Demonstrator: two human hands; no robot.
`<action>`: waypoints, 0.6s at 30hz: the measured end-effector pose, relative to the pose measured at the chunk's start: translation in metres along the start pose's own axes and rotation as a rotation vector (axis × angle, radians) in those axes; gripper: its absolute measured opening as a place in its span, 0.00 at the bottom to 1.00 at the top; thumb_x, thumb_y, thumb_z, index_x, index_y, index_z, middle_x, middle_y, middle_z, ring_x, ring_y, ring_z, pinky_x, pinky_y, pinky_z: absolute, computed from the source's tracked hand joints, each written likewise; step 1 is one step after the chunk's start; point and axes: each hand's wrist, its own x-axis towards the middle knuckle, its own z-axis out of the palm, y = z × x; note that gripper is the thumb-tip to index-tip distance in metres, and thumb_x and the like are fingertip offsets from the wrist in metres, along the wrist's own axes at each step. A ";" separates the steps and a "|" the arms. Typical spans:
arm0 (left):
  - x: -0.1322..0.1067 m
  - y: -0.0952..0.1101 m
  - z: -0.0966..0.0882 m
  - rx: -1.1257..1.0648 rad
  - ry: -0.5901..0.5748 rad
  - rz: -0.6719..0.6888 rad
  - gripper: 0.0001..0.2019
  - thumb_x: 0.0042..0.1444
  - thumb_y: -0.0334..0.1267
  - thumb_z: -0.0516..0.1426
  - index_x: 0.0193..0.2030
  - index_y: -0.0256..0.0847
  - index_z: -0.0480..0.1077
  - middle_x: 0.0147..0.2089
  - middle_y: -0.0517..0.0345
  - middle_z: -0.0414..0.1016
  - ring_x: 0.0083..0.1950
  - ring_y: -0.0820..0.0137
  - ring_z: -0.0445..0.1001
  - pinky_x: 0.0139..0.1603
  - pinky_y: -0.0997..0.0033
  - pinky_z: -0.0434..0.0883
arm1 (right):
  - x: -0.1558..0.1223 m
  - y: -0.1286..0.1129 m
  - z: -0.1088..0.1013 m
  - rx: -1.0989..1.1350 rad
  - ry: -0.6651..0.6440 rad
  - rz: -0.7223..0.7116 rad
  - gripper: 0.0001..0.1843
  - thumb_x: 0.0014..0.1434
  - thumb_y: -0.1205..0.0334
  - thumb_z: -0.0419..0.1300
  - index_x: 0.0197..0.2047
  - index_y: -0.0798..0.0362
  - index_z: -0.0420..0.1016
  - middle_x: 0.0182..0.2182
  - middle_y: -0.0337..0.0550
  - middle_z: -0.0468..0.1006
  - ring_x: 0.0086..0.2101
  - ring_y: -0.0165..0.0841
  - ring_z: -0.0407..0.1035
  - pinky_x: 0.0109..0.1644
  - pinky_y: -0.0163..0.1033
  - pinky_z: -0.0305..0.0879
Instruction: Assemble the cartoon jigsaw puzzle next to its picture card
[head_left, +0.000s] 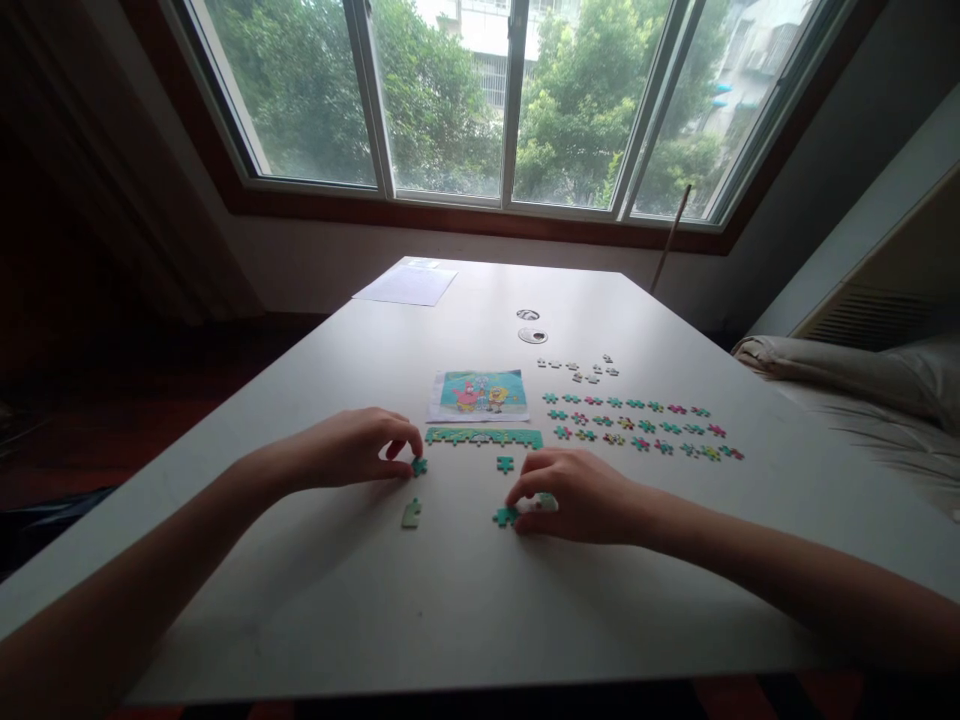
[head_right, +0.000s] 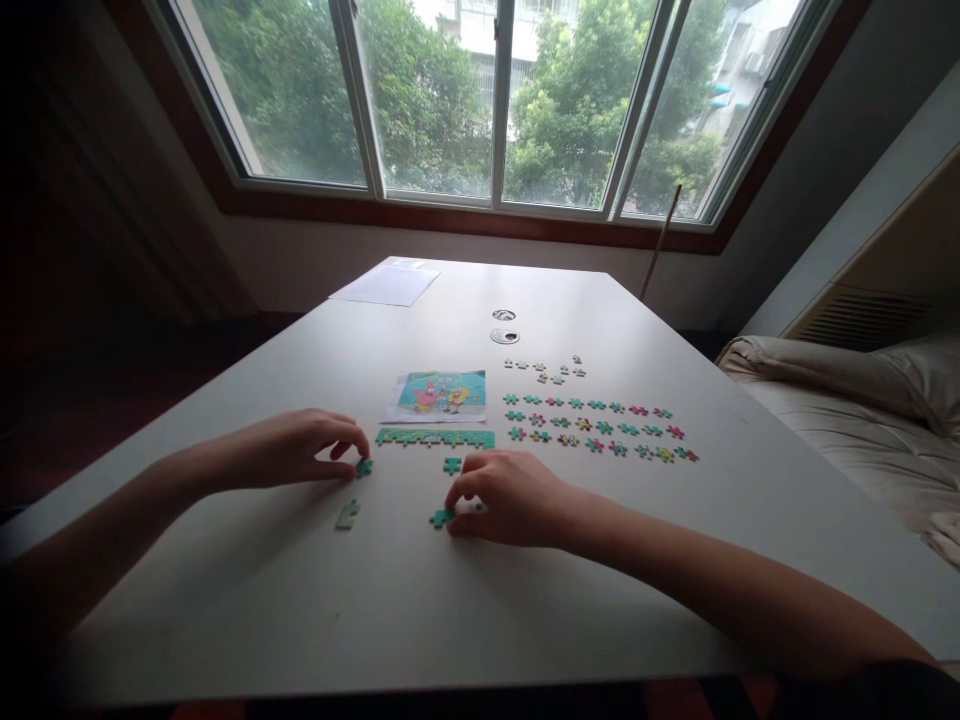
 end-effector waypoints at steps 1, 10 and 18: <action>0.000 0.001 0.000 0.006 0.000 -0.004 0.07 0.55 0.42 0.57 0.40 0.47 0.73 0.30 0.63 0.71 0.31 0.73 0.69 0.29 0.78 0.60 | 0.000 -0.001 0.000 0.006 -0.016 0.005 0.07 0.53 0.58 0.64 0.38 0.46 0.79 0.34 0.38 0.77 0.34 0.31 0.70 0.36 0.34 0.60; 0.002 0.007 0.007 -0.049 0.005 0.057 0.05 0.55 0.39 0.57 0.39 0.45 0.71 0.32 0.63 0.70 0.31 0.74 0.68 0.30 0.78 0.61 | 0.007 -0.003 -0.001 0.095 -0.058 -0.006 0.06 0.51 0.63 0.65 0.35 0.51 0.75 0.34 0.40 0.75 0.34 0.30 0.68 0.37 0.33 0.60; 0.009 0.017 0.022 -0.152 0.055 0.165 0.07 0.56 0.37 0.57 0.42 0.45 0.73 0.33 0.61 0.70 0.30 0.75 0.68 0.31 0.79 0.63 | 0.010 0.000 -0.006 0.301 0.017 0.045 0.03 0.53 0.66 0.62 0.34 0.54 0.75 0.27 0.37 0.76 0.27 0.25 0.66 0.31 0.29 0.59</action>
